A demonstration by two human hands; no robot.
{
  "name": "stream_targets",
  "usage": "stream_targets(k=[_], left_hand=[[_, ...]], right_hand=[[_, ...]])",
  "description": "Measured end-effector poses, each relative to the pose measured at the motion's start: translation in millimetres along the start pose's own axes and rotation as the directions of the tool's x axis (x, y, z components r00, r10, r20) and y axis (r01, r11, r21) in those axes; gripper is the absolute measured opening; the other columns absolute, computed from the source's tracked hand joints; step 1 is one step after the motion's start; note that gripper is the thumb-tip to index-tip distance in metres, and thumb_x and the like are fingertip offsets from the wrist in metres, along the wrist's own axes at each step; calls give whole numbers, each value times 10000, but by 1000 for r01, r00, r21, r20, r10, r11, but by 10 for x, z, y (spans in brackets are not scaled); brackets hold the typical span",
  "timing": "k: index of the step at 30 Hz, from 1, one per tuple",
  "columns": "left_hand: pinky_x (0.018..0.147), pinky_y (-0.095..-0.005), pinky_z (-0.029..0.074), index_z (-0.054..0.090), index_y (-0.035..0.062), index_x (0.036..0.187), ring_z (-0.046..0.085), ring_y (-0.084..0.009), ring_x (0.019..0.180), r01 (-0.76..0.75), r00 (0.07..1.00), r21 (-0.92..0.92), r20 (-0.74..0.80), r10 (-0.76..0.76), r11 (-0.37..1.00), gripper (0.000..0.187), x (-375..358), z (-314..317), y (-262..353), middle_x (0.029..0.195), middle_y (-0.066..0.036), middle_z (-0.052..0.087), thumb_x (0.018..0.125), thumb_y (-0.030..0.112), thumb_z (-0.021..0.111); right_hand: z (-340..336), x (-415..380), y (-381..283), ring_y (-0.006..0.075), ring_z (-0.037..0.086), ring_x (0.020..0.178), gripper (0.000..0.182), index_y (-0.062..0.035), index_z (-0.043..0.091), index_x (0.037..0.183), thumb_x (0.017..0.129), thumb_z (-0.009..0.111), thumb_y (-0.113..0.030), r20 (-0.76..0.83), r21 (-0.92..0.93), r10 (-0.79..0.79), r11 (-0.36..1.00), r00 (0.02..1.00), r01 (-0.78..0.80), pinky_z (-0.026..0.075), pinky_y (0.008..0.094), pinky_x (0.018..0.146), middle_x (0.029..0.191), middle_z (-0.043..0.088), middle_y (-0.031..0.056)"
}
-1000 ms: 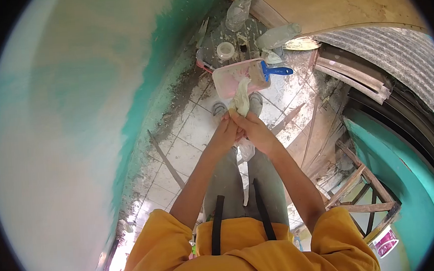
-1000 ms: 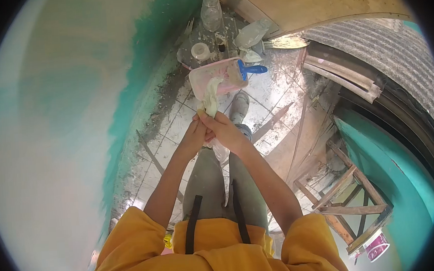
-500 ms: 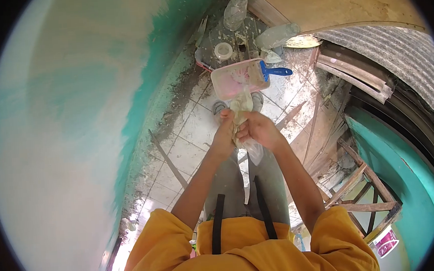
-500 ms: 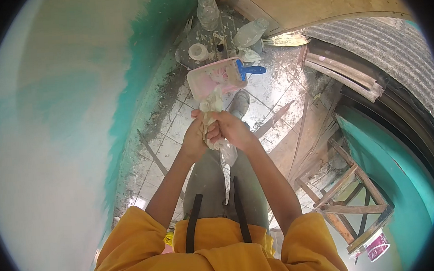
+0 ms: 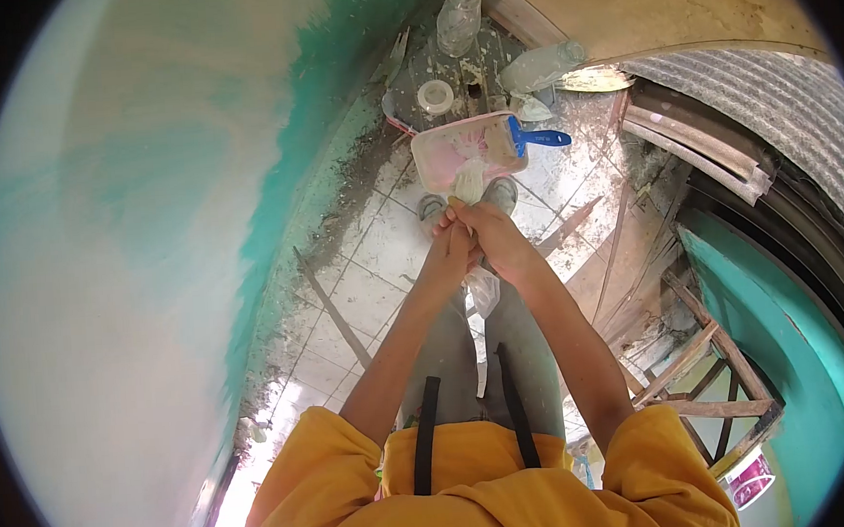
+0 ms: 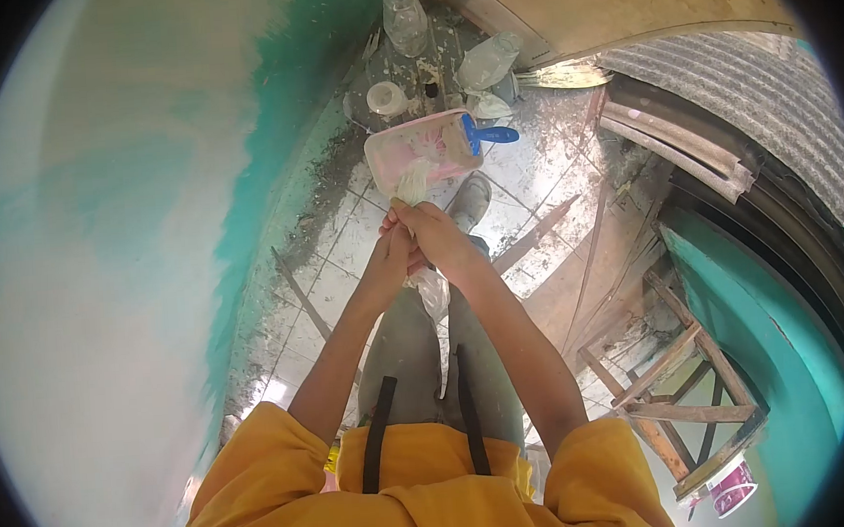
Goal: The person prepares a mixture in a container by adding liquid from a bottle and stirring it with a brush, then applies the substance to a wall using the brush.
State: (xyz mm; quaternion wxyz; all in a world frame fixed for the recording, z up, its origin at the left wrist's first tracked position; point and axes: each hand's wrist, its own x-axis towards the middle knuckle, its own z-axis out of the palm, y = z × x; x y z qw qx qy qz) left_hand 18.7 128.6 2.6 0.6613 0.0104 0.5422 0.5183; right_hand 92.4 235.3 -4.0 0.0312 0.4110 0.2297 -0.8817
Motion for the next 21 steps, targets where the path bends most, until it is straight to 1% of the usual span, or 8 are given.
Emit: stream_targets(k=[2, 6, 9, 11, 15, 18, 20, 21], left_hand=[[539, -250, 315, 495, 97, 847, 356, -37, 607, -23, 993, 151, -113, 40, 988, 445, 6, 46, 22, 677, 69, 370, 1117, 392, 299], [529, -263, 318, 495, 79, 834, 369, -50, 601, -53, 990, 218, -119, 80, 974, 455, 55, 54, 53, 685, 57, 393, 1113, 389, 312], [536, -269, 332, 499, 70, 824, 379, -65, 597, -113, 977, 293, -140, 160, 949, 444, 114, 39, 3, 691, 42, 422, 1108, 360, 319], [541, -279, 339, 493, 65, 829, 394, -80, 601, -140, 960, 440, -160, 230, 887, 413, 189, -44, -156, 700, 27, 440, 1099, 327, 323], [545, -284, 344, 478, 66, 835, 403, -85, 608, -130, 951, 422, -203, 233, 897, 388, 206, -26, -143, 716, 18, 452, 1093, 311, 323], [544, -282, 343, 472, 71, 847, 401, -82, 606, -88, 964, 390, -199, 177, 917, 380, 249, -58, -129, 722, 18, 449, 1095, 316, 321], [541, -283, 344, 466, 78, 844, 398, -82, 600, -51, 983, 248, -158, 92, 967, 379, 292, -62, -131, 718, 22, 439, 1096, 322, 321], [541, -283, 344, 466, 78, 844, 398, -82, 600, -52, 983, 245, -158, 92, 968, 379, 284, -36, -107, 718, 22, 439, 1096, 322, 321]], right_hand=[[48, 42, -52, 196, 643, 940, 276, -59, 586, 897, 1035, 558, -297, -97, -38, 26, 999, 995, -30, 520, 335, 843, 949, 640, 65], [66, 162, -126, 198, 628, 905, 258, -54, 592, 909, 1021, 573, -285, -128, -56, 30, 998, 991, -38, 521, 331, 812, 936, 630, 66], [68, 252, -173, 204, 618, 896, 231, -47, 597, 916, 1005, 581, -260, -176, 0, 35, 999, 984, -35, 519, 342, 805, 925, 617, 68], [47, 323, -191, 212, 616, 892, 198, -48, 596, 915, 992, 574, -230, -202, 29, 84, 996, 976, -80, 518, 354, 798, 921, 609, 70], [82, 388, -304, 216, 608, 873, 156, -51, 592, 906, 969, 569, -191, -235, 29, 92, 996, 968, -88, 513, 364, 793, 902, 606, 72], [-1, 451, -310, 221, 600, 837, 110, -52, 583, 902, 938, 565, -154, -154, 127, 116, 987, 981, -97, 507, 373, 781, 887, 606, 74], [13, 404, -351, 214, 601, 798, 100, -48, 583, 909, 917, 578, -147, -156, 159, 113, 983, 981, -88, 504, 344, 762, 856, 589, 63], [-31, 400, -352, 214, 601, 798, 100, -48, 583, 909, 917, 578, -147, -157, 156, 114, 984, 981, -89, 504, 344, 762, 856, 589, 63]])
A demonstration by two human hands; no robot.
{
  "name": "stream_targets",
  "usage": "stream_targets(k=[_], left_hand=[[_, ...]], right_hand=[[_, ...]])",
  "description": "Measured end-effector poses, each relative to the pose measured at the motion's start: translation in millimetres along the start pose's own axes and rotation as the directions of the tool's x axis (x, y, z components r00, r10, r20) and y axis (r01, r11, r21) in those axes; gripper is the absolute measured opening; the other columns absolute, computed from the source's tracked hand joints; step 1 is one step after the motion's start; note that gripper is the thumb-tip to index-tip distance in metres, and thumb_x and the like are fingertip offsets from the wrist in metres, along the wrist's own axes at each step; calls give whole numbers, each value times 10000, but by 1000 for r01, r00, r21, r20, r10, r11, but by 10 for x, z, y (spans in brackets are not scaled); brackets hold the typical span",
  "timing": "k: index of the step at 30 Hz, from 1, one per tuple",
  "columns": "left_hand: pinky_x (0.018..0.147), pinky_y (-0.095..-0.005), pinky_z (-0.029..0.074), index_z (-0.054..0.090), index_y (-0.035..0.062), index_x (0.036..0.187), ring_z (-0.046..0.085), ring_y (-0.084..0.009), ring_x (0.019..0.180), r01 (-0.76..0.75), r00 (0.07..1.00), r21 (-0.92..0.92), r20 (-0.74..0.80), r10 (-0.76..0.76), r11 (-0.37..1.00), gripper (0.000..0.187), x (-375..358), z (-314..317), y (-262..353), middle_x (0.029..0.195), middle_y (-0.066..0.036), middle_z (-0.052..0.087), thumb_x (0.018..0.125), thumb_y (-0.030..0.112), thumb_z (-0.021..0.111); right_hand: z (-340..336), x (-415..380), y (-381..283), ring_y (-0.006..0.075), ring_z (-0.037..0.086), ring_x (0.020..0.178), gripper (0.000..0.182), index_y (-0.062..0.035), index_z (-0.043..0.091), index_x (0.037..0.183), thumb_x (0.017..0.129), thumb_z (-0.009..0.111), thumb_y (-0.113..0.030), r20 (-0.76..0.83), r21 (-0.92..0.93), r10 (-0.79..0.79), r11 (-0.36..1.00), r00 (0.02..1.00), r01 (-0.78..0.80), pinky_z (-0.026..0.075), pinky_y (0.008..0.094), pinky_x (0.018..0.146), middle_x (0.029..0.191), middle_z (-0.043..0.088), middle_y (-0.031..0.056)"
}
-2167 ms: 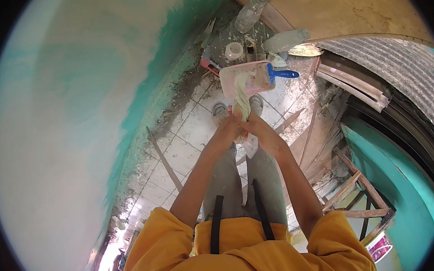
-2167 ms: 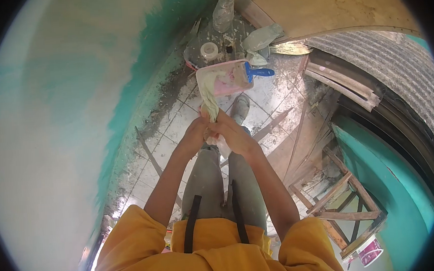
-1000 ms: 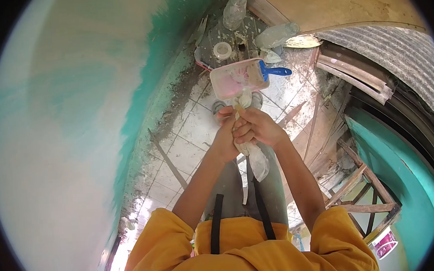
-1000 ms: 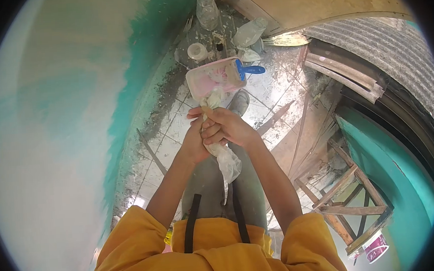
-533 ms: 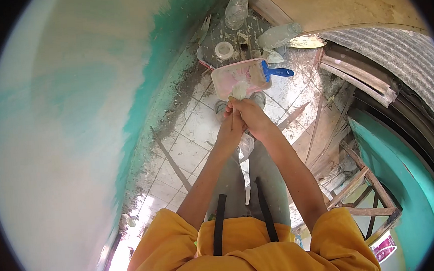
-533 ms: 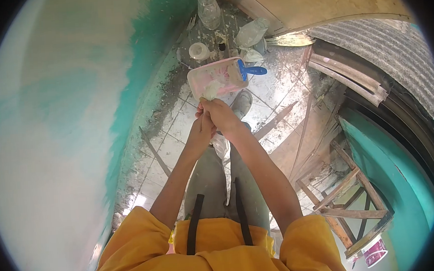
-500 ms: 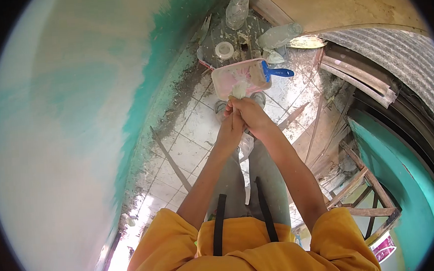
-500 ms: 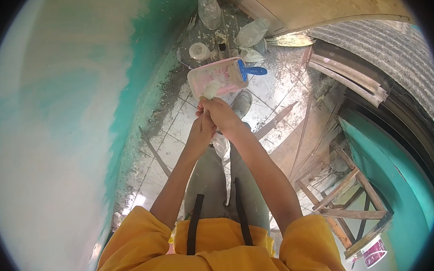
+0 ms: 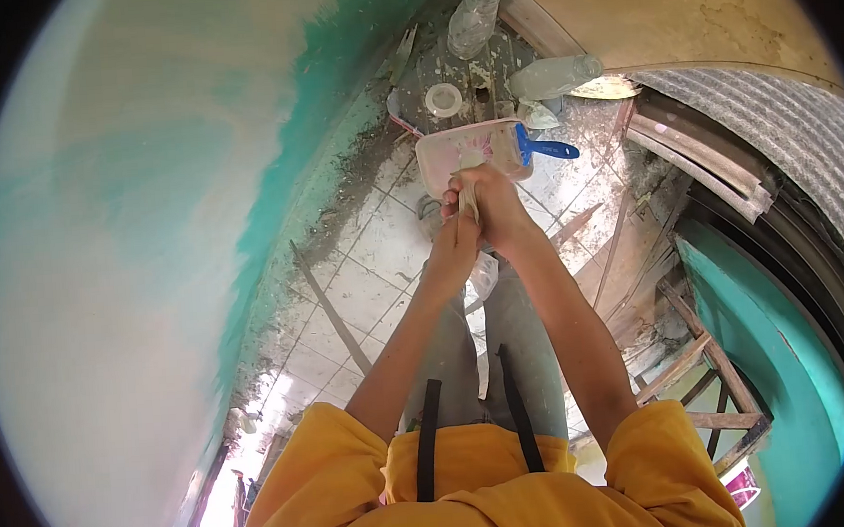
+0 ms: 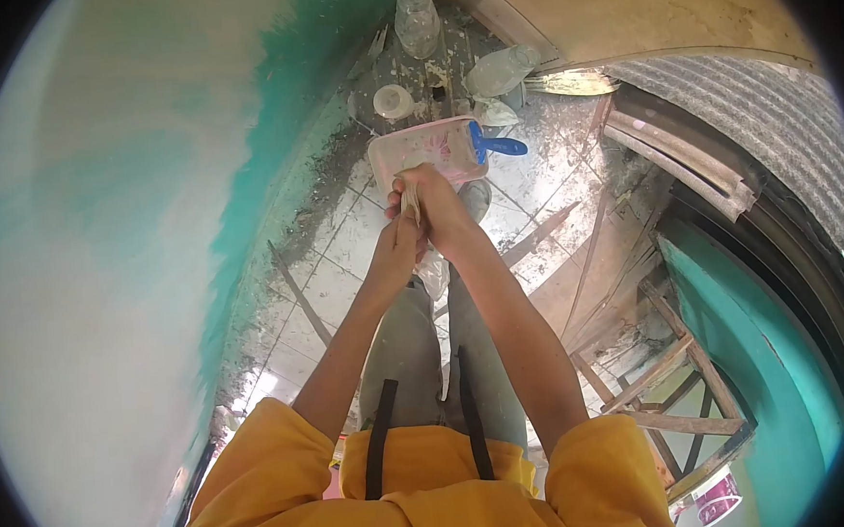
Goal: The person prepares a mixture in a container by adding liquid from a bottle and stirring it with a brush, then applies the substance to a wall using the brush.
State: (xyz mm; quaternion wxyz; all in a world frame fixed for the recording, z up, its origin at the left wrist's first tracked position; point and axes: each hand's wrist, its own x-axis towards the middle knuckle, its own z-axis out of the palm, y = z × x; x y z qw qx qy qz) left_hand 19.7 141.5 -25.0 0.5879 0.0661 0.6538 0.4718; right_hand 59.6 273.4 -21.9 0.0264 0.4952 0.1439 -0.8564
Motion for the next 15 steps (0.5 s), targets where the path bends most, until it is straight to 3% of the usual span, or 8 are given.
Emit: stream_targets(k=[2, 3, 5, 6, 8, 9, 11, 15], left_hand=[[538, -278, 341, 464, 86, 848, 388, -78, 593, 53, 998, -139, 51, -46, 989, 375, -18, 24, 69, 711, 33, 423, 1098, 326, 319], [538, -278, 341, 464, 86, 848, 388, -78, 593, 51, 998, -140, 50, -45, 989, 375, -2, 29, 33, 711, 33, 423, 1098, 326, 319], [539, -270, 336, 470, 83, 867, 386, -72, 594, -42, 998, 111, -48, 48, 993, 366, -2, 62, -61, 706, 39, 420, 1093, 330, 322], [539, -270, 336, 470, 83, 867, 386, -72, 594, -41, 998, 112, -50, 47, 993, 366, -28, 75, -15, 706, 39, 420, 1093, 330, 322], [534, -267, 330, 481, 79, 885, 385, -64, 595, -116, 982, 229, -120, 146, 967, 359, -71, 84, 88, 700, 40, 417, 1085, 336, 330], [534, -267, 330, 481, 79, 885, 385, -64, 595, -115, 982, 232, -122, 146, 966, 359, -66, 77, 42, 700, 40, 417, 1085, 336, 330], [529, -272, 326, 491, 73, 892, 390, -64, 598, -87, 989, 43, -113, 91, 995, 365, -62, 80, -60, 703, 35, 427, 1078, 344, 332], [524, -275, 321, 491, 72, 895, 385, -65, 597, -72, 987, 42, -140, 77, 997, 375, -69, 100, -116, 707, 34, 430, 1085, 348, 321]], right_hand=[[-89, 16, -35, 205, 598, 794, 168, -57, 567, 898, 956, 566, -214, 313, 253, 29, 961, 949, -112, 499, 346, 745, 842, 571, 53], [-36, 8, -37, 205, 598, 794, 168, -57, 567, 898, 956, 566, -214, 314, 251, 28, 961, 949, -112, 499, 346, 745, 842, 571, 53], [75, -30, 16, 192, 584, 777, 275, -59, 545, 883, 1004, 537, -305, 30, 25, -36, 999, 999, 36, 491, 345, 747, 833, 549, 42], [62, -20, 19, 192, 584, 777, 275, -59, 545, 883, 1004, 537, -305, 31, 25, -35, 999, 999, 34, 491, 345, 747, 833, 549, 42], [43, 14, 11, 179, 567, 778, 324, -89, 539, 883, 1028, 564, -378, 59, -213, -103, 970, 993, 113, 489, 333, 737, 838, 543, 16], [83, 8, -11, 179, 567, 778, 324, -89, 539, 883, 1028, 564, -378, 62, -212, -102, 971, 993, 113, 489, 333, 737, 838, 543, 16], [155, -13, -38, 168, 569, 783, 307, -86, 548, 887, 1030, 563, -358, -23, -323, -79, 944, 997, 67, 507, 333, 738, 855, 553, 17], [172, 87, 16, 164, 557, 740, 342, -61, 552, 885, 1034, 520, -367, -57, -288, -68, 956, 996, 49, 502, 328, 711, 836, 550, 39]])
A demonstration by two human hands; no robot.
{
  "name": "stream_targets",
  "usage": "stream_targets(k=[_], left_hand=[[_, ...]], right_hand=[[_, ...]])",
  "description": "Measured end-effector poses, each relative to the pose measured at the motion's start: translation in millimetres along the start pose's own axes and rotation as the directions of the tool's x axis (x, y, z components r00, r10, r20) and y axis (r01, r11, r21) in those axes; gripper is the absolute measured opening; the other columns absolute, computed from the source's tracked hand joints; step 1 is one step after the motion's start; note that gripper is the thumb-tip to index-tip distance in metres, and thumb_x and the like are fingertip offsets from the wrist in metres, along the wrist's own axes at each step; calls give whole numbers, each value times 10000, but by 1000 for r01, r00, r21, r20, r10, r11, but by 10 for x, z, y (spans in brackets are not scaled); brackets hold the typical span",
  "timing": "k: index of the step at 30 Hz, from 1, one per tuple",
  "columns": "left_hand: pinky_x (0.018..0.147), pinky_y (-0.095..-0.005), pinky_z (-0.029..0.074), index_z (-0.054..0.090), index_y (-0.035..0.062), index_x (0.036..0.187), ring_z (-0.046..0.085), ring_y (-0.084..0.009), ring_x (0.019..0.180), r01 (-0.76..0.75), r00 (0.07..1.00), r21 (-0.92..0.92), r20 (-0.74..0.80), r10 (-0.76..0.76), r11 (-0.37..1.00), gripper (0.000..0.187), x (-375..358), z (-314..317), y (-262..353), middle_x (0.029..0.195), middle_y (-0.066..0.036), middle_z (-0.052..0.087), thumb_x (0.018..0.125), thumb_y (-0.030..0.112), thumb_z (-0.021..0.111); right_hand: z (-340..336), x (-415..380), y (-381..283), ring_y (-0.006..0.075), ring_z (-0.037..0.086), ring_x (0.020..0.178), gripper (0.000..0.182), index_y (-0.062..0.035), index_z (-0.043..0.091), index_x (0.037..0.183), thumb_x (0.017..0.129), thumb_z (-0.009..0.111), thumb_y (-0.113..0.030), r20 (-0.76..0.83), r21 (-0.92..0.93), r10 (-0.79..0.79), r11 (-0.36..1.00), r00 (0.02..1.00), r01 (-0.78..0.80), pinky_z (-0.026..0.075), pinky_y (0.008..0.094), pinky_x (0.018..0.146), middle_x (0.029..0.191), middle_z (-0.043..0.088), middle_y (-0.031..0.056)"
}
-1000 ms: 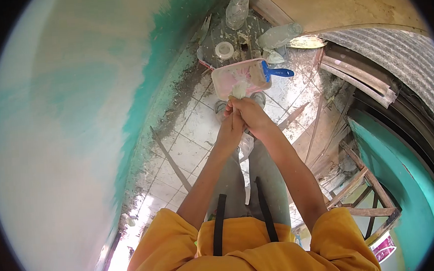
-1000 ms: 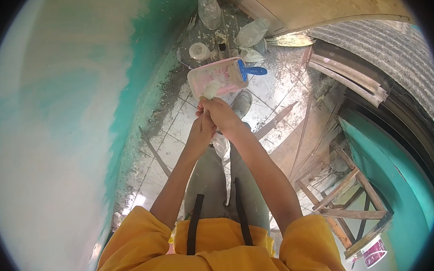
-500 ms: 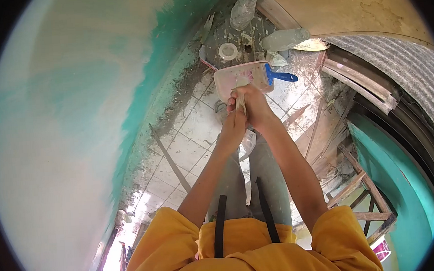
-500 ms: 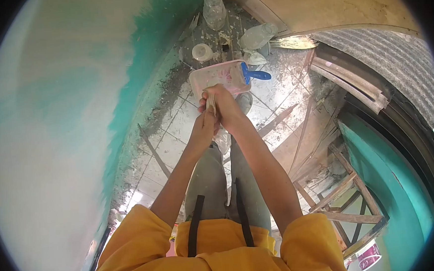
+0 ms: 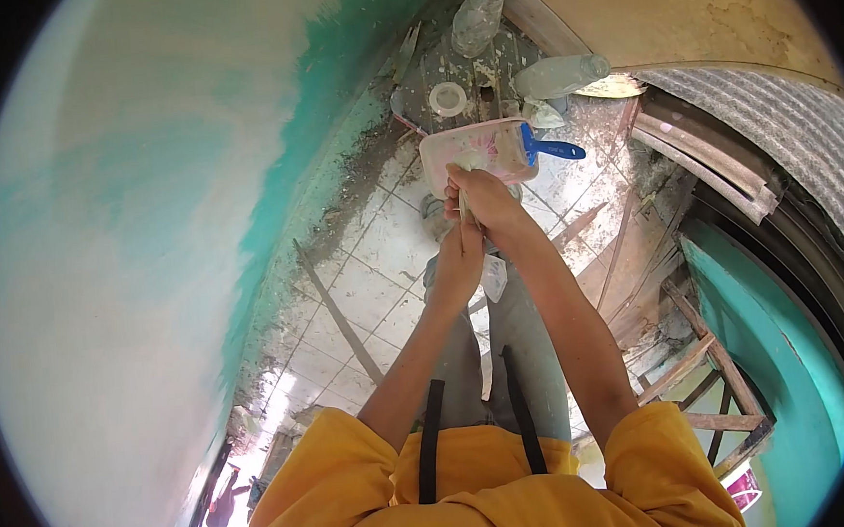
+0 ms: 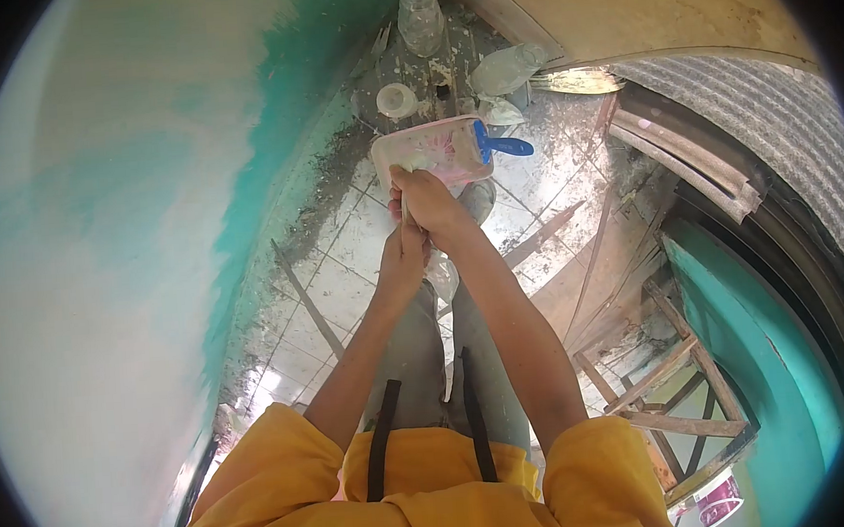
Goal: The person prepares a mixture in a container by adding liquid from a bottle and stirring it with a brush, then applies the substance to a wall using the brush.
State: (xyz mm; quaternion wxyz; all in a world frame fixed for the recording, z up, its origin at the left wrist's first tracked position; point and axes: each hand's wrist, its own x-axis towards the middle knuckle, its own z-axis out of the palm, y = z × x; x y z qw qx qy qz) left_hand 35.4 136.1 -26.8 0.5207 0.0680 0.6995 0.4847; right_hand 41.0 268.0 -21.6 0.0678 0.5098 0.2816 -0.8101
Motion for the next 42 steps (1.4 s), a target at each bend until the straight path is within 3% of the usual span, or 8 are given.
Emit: stream_targets(k=[9, 15, 21, 23, 26, 32, 38, 42], left_hand=[[549, -295, 368, 516, 50, 929, 433, -97, 620, -8, 999, 107, -36, 12, 994, 426, -60, 13, -2, 726, 2, 475, 1100, 374, 300], [581, -325, 391, 513, 36, 941, 453, -121, 641, -44, 997, 176, -50, 53, 983, 435, -69, 32, -95, 743, -19, 487, 1094, 387, 307], [654, -289, 376, 536, 51, 963, 461, -108, 705, 56, 972, 7, 226, -56, 998, 484, -73, -34, -51, 775, -14, 523, 1075, 444, 278], [629, -282, 322, 531, 74, 888, 384, -90, 679, 145, 971, -170, 213, -107, 975, 395, -89, 12, -83, 764, 20, 471, 1040, 395, 359], [630, -286, 320, 518, 82, 883, 387, -94, 688, 135, 972, -138, 211, -104, 981, 387, -88, 51, -102, 787, 19, 479, 1038, 402, 364], [667, -277, 330, 522, 83, 909, 417, -94, 727, 162, 959, -112, 250, -130, 980, 380, -23, 51, -93, 811, 14, 502, 1039, 408, 373], [688, -274, 361, 592, 64, 1002, 484, -99, 762, 241, 941, -229, 293, -170, 943, 423, 105, 13, -312, 841, -4, 558, 1039, 423, 369], [678, -278, 392, 615, 53, 1083, 538, -111, 765, 179, 932, -132, 340, -125, 975, 470, 169, -114, -269, 881, -25, 605, 1042, 434, 343]], right_hand=[[-56, 191, 104, 149, 554, 675, 292, -85, 560, 860, 1031, 562, -322, 18, 56, 56, 997, 998, -57, 544, 349, 683, 799, 549, 10], [-90, 114, 44, 90, 469, 603, 284, -118, 522, 826, 1038, 551, -305, 100, 145, 50, 987, 994, -65, 454, 310, 590, 757, 487, -24], [-103, 125, 54, 76, 407, 586, 421, -141, 472, 756, 1044, 514, -445, 183, -236, 112, 969, 977, -67, 368, 274, 546, 661, 403, -56], [-103, 16, 86, 156, 448, 580, 525, -56, 551, 784, 1060, 443, -490, 118, -447, -49, 889, 992, 97, 413, 335, 584, 643, 444, -19], [-145, 67, 270, 105, 434, 601, 562, -90, 505, 770, 1048, 438, -573, 124, -444, -227, 858, 966, 259, 384, 316, 552, 637, 439, -15], [-214, 132, 396, 134, 418, 605, 555, -43, 510, 811, 1086, 375, -506, 137, -472, -469, 743, 873, 474, 377, 338, 569, 638, 435, -12], [-265, 148, 356, 113, 386, 628, 535, -77, 467, 781, 1089, 374, -504, 175, -499, -401, 751, 899, 432, 334, 325, 561, 669, 402, -16], [-300, 218, 375, 100, 370, 634, 533, -99, 446, 757, 1083, 394, -518, 154, -405, -340, 835, 928, 373, 307, 325, 550, 697, 420, -27]])
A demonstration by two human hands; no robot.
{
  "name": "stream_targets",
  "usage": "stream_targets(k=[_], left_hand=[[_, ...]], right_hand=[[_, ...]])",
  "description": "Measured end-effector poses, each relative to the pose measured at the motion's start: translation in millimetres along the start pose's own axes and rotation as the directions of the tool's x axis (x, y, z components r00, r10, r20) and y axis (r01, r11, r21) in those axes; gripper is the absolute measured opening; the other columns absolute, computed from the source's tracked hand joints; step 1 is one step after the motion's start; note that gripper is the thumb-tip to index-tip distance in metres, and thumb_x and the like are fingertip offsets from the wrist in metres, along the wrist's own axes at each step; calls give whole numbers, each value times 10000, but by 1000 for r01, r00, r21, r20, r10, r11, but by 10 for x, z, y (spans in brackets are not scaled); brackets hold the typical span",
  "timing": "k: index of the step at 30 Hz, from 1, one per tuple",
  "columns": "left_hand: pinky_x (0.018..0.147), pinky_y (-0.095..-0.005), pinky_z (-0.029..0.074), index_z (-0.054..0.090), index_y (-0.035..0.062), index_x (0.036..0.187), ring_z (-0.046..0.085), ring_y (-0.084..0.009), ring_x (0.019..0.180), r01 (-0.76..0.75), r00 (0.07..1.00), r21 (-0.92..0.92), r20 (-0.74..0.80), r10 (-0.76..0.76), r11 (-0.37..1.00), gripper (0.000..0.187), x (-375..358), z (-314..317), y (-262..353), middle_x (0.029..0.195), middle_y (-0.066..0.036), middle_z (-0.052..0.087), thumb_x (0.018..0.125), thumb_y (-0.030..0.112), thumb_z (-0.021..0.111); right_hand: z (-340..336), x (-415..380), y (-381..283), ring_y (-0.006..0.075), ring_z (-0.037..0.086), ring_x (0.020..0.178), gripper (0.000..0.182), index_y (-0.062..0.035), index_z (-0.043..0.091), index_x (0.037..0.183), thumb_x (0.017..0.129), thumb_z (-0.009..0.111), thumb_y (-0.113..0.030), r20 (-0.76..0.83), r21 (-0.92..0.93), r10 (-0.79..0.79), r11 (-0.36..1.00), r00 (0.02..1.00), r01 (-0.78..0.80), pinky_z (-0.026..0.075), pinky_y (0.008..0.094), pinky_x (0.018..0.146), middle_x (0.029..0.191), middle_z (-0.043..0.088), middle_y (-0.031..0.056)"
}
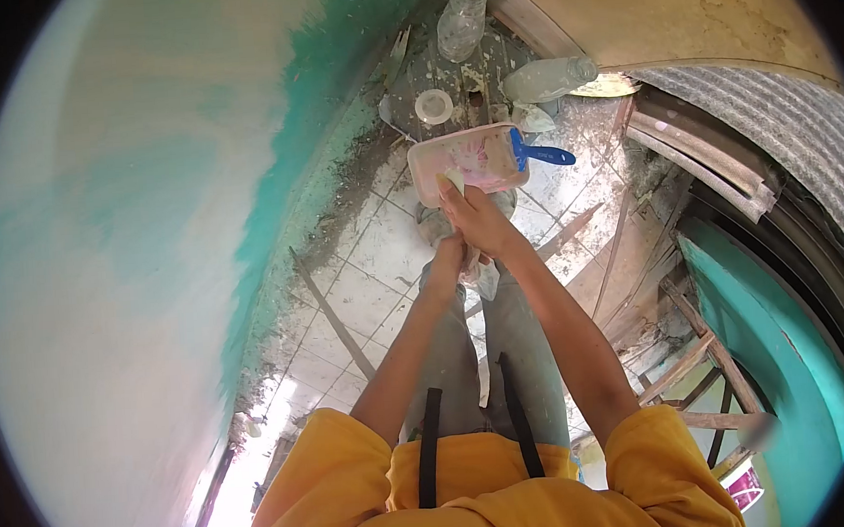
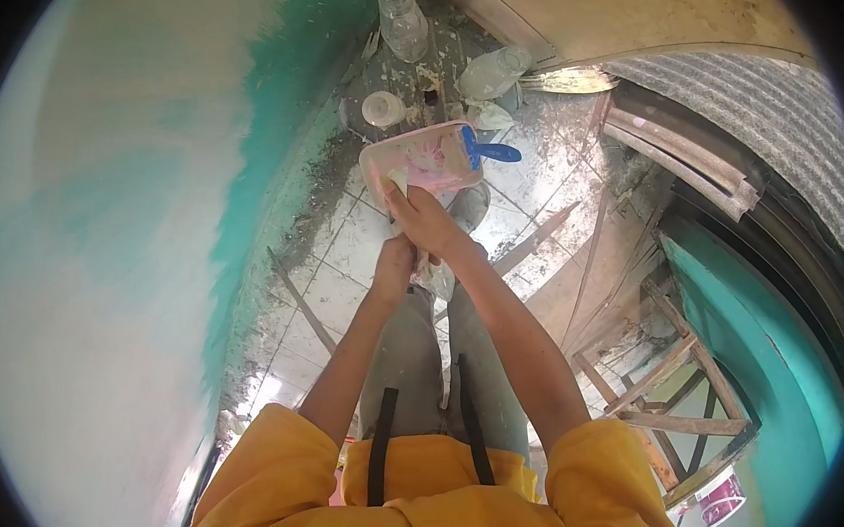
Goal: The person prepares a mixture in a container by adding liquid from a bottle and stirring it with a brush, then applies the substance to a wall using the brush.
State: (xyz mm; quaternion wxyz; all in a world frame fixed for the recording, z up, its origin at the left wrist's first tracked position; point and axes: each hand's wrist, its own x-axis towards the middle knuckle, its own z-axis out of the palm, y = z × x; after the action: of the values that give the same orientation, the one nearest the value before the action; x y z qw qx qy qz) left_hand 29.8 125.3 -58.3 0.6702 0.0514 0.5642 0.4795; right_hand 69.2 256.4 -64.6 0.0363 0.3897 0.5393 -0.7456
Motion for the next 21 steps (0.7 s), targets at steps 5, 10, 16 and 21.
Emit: stream_targets(k=[5, 10, 16, 21], left_hand=[[703, -291, 437, 579, 49, 1153, 539, -129, 743, -135, 983, -321, -159, 87, 938, 640, 82, 141, 299, 840, -26, 614, 1059, 614, 294], [701, -292, 445, 568, 71, 1127, 546, -131, 724, 19, 998, -116, -64, -27, 993, 527, 92, -58, 320, 816, -9, 592, 1095, 505, 272], [655, -349, 478, 540, 27, 1138, 600, -177, 688, -121, 970, 210, -183, 160, 970, 302, 144, 103, 293, 824, -51, 626, 1079, 302, 429], [626, -466, 504, 513, -6, 1240, 681, -349, 744, -105, 895, 747, -216, 389, 656, 278, 151, 157, 280, 892, -167, 688, 1020, 165, 503]], right_hand=[[-144, -9, -163, 94, 462, 690, 598, -92, 532, 820, 1069, 333, -598, 88, -23, 150, 989, 985, -149, 425, 271, 634, 766, 497, -15], [-223, -10, -165, 99, 558, 680, 682, -72, 647, 979, 1049, 298, -654, 78, 62, -12, 998, 997, 7, 468, 263, 573, 859, 556, 23], [-315, -83, -110, 102, 595, 642, 551, -37, 677, 1050, 1027, 498, -558, 62, 104, 188, 975, 980, -194, 470, 269, 545, 864, 607, 29], [-226, -150, 80, 101, 600, 679, 384, -10, 682, 1015, 974, 674, -392, -203, 0, 48, 999, 978, -49, 488, 261, 653, 841, 653, 29]])
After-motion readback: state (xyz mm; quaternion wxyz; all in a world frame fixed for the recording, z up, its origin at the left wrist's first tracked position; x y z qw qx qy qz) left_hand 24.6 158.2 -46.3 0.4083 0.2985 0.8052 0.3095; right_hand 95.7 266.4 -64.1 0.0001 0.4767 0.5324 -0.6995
